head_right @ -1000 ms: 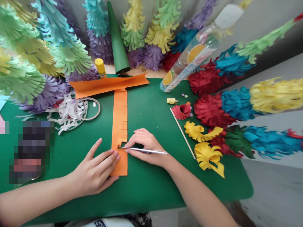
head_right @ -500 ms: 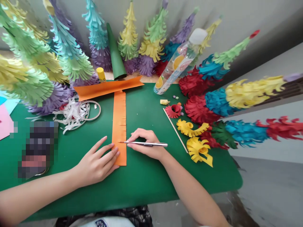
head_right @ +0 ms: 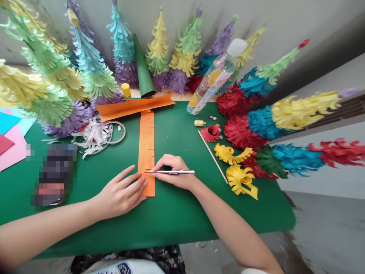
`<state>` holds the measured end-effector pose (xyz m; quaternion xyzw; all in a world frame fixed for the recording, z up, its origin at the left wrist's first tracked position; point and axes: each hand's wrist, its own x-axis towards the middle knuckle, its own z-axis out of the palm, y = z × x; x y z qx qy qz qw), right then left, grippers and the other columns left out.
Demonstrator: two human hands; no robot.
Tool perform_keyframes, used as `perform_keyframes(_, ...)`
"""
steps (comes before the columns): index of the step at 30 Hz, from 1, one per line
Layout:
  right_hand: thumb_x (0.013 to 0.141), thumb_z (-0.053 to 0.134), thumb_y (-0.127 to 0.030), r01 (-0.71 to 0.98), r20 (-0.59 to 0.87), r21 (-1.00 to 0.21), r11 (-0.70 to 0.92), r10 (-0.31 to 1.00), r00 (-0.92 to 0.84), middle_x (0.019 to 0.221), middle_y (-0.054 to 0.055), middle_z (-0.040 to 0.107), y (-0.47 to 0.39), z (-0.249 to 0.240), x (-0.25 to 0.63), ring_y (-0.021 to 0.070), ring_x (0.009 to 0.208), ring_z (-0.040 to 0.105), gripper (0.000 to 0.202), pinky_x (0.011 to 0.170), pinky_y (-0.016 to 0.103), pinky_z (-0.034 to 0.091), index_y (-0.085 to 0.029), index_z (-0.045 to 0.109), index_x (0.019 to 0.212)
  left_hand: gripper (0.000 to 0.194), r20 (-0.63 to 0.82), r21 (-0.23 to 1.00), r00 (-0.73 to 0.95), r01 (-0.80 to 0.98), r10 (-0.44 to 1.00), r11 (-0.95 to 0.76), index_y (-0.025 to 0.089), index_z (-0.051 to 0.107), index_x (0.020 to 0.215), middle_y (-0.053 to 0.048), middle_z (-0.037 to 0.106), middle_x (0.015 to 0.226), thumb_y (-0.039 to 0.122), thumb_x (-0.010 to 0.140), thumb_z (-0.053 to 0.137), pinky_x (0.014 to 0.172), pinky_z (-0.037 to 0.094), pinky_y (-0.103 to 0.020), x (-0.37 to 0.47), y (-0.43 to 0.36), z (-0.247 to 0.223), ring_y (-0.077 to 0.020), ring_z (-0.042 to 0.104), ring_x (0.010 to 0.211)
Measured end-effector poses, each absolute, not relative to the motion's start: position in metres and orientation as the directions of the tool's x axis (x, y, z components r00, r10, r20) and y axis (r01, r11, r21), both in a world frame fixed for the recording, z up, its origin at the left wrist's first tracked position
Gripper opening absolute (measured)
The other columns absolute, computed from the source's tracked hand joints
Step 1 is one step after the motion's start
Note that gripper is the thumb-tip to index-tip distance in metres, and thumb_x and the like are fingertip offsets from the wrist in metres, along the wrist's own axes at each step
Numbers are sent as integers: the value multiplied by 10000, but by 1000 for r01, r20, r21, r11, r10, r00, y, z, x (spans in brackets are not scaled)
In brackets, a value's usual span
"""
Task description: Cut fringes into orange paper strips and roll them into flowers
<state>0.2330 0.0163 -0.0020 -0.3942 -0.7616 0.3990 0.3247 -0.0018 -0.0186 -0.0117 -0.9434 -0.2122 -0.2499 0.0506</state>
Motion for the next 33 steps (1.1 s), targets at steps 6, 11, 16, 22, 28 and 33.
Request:
perform_keyframes(6,815,695,-247,360,225,-823,438,835,-503,760,39,732,16,0,230,162,714,647,64,676,299,525,-194,681,782,216,486,6,789,428,376,-904,116,696,944,-67,695,953,289,890,579,1031,466,-470,0,-18,-9,-231,643,962)
perform_keyframes(11,850,650,-257,417,216,-762,496,802,-558,730,36,720,16,8,228,157,678,640,119,698,309,521,-192,664,751,212,429,8,818,421,383,-907,121,697,922,-66,684,962,293,895,576,1064,431,-474,1,-18,-5,-219,637,945)
perform_keyframes(16,860,628,-254,430,219,-734,526,782,-583,729,29,723,18,12,232,159,693,665,134,851,369,530,-195,648,741,242,412,29,808,451,421,-892,103,691,983,-77,683,988,297,897,573,1114,369,-498,1,-21,-5,-227,627,985)
perform_keyframes(22,852,631,-237,449,119,-763,465,783,-610,736,7,719,19,18,248,131,668,664,116,983,413,500,-201,634,742,220,444,45,790,450,422,-892,87,696,961,-76,687,948,253,876,578,1114,366,-517,3,-23,-7,-236,635,962)
perform_keyframes(28,850,622,-232,451,83,-782,430,789,-608,736,2,717,19,22,255,128,664,664,110,996,412,504,-206,636,743,232,440,44,790,456,427,-889,94,693,970,-92,686,966,273,868,586,1125,351,-522,3,-23,-8,-238,633,975)
perform_keyframes(33,843,617,-207,435,78,-803,407,795,-601,729,0,716,19,24,255,127,665,664,116,994,418,516,-200,624,728,240,436,48,794,450,424,-892,90,691,991,-80,684,976,265,876,575,1142,313,-536,2,-22,-9,-244,627,992)
